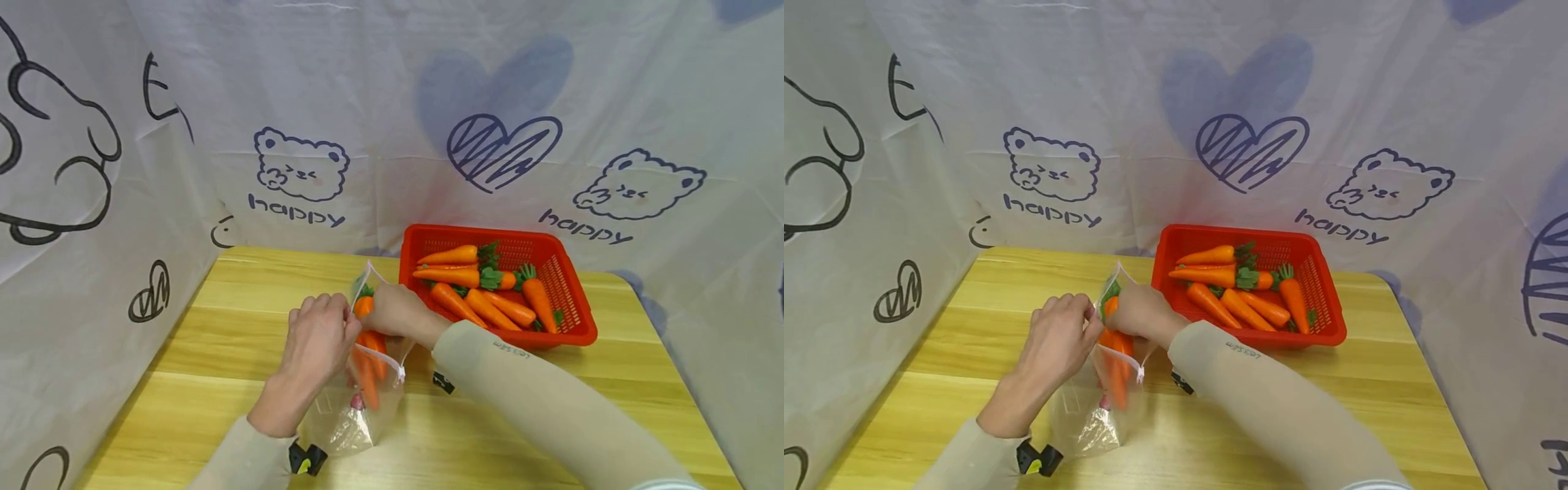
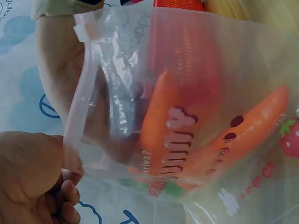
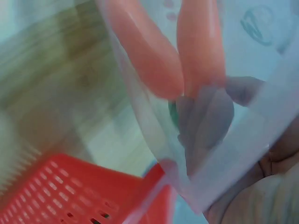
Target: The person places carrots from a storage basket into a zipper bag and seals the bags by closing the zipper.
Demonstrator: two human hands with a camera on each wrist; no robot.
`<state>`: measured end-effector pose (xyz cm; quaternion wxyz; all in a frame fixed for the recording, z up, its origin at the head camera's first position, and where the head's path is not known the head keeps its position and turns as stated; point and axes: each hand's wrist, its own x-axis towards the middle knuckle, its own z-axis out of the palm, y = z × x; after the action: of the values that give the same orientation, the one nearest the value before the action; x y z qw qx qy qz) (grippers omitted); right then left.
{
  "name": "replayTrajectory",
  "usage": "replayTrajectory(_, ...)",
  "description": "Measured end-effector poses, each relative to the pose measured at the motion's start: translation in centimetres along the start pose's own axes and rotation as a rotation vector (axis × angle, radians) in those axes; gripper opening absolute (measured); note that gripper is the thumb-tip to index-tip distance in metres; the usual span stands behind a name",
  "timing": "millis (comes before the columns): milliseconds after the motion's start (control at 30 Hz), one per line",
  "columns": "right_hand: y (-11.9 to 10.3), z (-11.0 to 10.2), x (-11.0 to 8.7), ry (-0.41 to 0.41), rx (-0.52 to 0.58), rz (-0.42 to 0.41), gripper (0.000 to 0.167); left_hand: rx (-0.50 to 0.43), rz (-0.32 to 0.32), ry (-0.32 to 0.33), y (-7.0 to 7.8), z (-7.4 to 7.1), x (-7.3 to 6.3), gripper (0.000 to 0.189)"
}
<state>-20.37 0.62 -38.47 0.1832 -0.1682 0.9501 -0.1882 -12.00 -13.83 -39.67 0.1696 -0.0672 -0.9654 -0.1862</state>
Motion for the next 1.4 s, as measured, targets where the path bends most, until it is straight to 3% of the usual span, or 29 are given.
replayTrajectory(200,0.0,0.0,-1.1,0.001,-0.152,-0.014,0.037,-0.038,-0.07,0.005,-0.5,0.2,-0.1,0.012)
replayTrajectory(400,1.8,-1.6,-2.4,0.203,-0.248,0.062,0.033,-0.056,-0.094,-0.023,-1.1,-0.1,-0.1,0.012)
replayTrajectory(467,2.8,-1.9,-2.6,0.237,-0.251,0.092,0.036,-0.061,-0.099,-0.026,-1.3,-0.3,-0.2,0.011)
replayTrajectory(533,3.7,-1.8,-2.7,0.211,-0.226,0.099,0.039,-0.066,-0.11,-0.029,-1.6,-0.5,-0.2,0.01)
replayTrajectory(700,5.4,-1.4,-2.8,0.116,-0.062,0.015,0.033,-0.071,-0.132,-0.042,-2.0,-0.8,-0.1,0.01)
replayTrajectory(867,6.0,-1.3,-3.0,0.178,0.03,-0.006,0.033,-0.069,-0.138,-0.041,-2.3,-1.0,0.0,0.009)
replayTrajectory(1133,5.9,-0.1,-3.0,0.19,-0.013,-0.031,0.047,-0.096,-0.124,-0.029,-2.4,-0.9,-0.4,0.009)
replayTrajectory(1400,5.3,0.0,-3.3,0.214,0.093,-0.044,0.028,-0.085,-0.149,-0.042,-2.7,-0.9,-0.5,0.01)
